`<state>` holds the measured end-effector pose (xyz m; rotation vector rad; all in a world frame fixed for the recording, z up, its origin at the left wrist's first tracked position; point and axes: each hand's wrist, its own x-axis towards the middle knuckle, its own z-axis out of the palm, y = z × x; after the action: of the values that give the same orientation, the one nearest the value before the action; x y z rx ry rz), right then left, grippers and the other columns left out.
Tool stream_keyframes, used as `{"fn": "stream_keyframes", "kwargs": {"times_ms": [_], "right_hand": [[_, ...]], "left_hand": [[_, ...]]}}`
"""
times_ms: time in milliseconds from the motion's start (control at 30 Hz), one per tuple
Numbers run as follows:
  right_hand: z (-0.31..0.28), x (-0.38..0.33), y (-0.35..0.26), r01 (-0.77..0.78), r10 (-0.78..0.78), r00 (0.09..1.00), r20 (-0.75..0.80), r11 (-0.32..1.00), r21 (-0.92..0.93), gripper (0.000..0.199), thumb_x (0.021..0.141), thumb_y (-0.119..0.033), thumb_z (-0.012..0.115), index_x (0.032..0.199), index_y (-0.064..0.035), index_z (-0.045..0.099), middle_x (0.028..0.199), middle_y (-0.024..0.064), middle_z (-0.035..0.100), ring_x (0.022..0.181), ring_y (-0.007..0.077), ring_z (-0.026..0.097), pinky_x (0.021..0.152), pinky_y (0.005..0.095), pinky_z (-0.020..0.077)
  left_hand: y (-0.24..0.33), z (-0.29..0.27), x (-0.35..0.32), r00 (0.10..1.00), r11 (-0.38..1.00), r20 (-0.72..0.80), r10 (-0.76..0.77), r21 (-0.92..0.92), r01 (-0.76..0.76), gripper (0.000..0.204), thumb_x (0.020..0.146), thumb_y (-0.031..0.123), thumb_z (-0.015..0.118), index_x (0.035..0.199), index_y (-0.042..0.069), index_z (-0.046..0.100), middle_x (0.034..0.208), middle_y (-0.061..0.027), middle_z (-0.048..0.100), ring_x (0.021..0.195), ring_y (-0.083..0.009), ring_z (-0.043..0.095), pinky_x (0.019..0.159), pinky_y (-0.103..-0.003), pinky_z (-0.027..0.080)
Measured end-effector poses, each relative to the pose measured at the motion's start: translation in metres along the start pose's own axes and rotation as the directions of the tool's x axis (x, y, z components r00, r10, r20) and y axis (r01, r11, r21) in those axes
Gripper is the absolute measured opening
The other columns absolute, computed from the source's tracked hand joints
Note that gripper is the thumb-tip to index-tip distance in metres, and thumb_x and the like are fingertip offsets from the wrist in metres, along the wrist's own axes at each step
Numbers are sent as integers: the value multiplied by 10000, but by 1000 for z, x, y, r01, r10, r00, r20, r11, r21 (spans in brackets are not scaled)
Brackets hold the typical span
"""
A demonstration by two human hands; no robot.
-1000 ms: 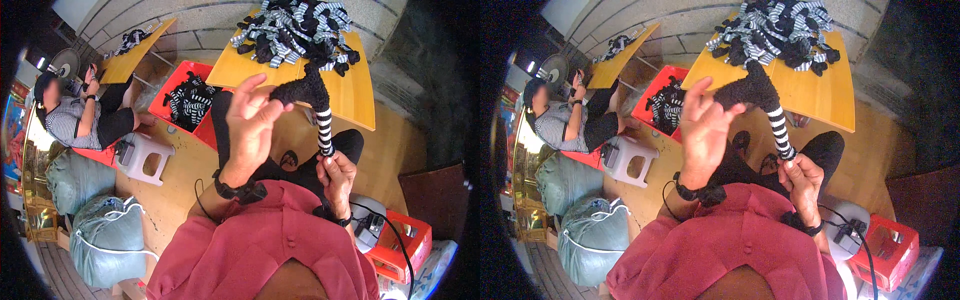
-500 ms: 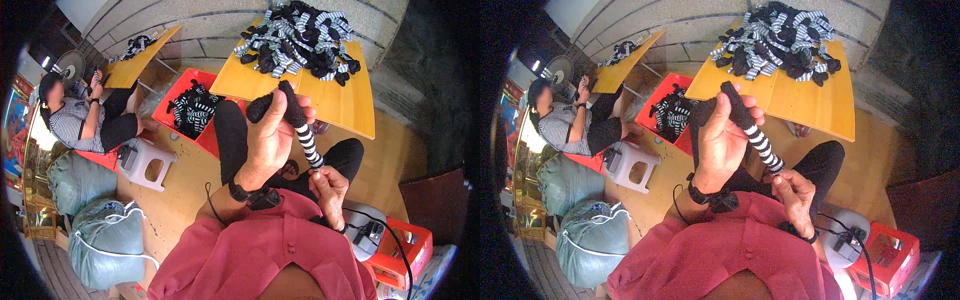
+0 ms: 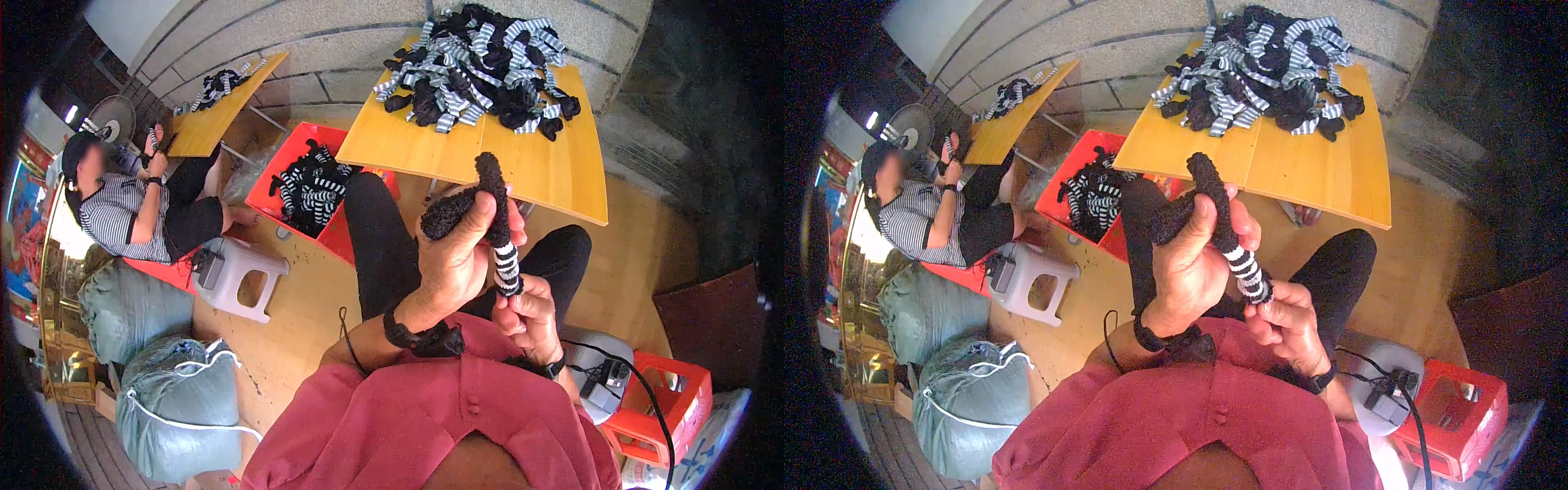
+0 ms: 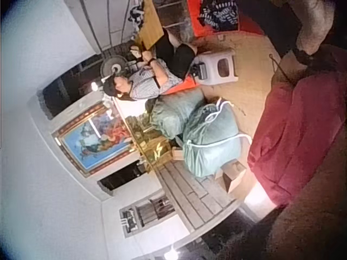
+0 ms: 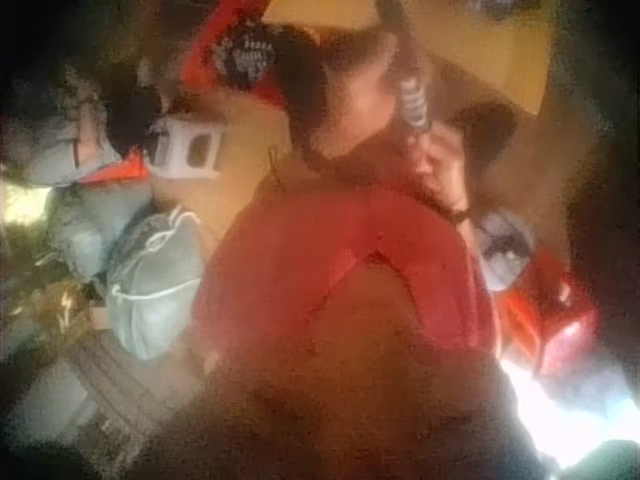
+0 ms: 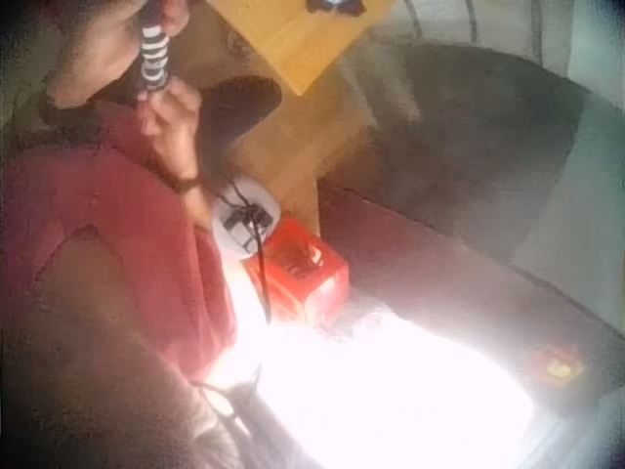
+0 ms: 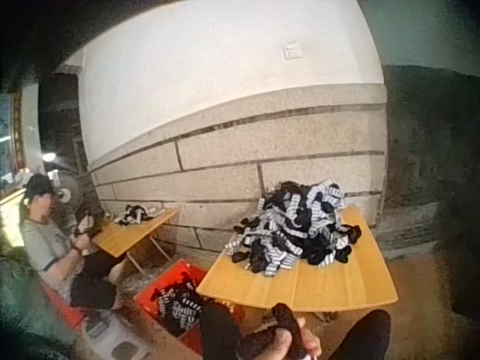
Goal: Turning small striped fabric tubes right-side out using a thin metal rod.
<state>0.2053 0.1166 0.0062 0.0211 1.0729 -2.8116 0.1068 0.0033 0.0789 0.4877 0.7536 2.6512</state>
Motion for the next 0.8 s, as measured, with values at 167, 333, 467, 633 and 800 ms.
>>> {"fn": "stream_keyframes", "kwargs": {"times_ms": [167,333,467,633,800], "right_hand": [[5,7,2,15,-15,998,55,1000,4,214,821,-174,615,838,37,589,540,45,481,417,71,347,365,206,209],[9,5,10,311,-506,840,-198,745,-590,90,828,-82,615,824,7,607,625,43,577,475,53,438,416,179,299],[5,5,11,336,-641,757,-127,549,-765,61,822,-54,612,810,5,598,640,54,578,490,57,438,432,183,324],[9,4,9,291,-545,823,-160,646,-705,73,846,-72,594,824,-6,618,608,6,582,471,31,438,415,187,330],[19,2,6,166,-291,942,-169,838,-521,133,881,-109,547,898,8,606,615,12,547,482,43,410,416,182,281]], "left_hand": [[1,-3,3,1000,999,-3,17,27,-17,232,867,182,580,947,-36,574,772,-119,623,659,-186,614,613,-315,533],[4,4,3,994,990,-19,109,87,-106,226,868,159,577,960,-47,574,788,-127,629,709,-198,627,660,-355,550],[8,6,5,997,988,19,81,129,-83,263,890,186,547,1034,-34,549,823,-129,623,741,-200,622,687,-353,543],[26,1,20,984,998,180,-2,65,-10,352,919,309,478,1126,25,489,805,-98,578,726,-195,587,710,-339,490],[17,-5,21,971,991,241,3,-128,29,301,914,358,474,855,63,486,618,-9,452,537,-118,442,537,-257,379]]}}
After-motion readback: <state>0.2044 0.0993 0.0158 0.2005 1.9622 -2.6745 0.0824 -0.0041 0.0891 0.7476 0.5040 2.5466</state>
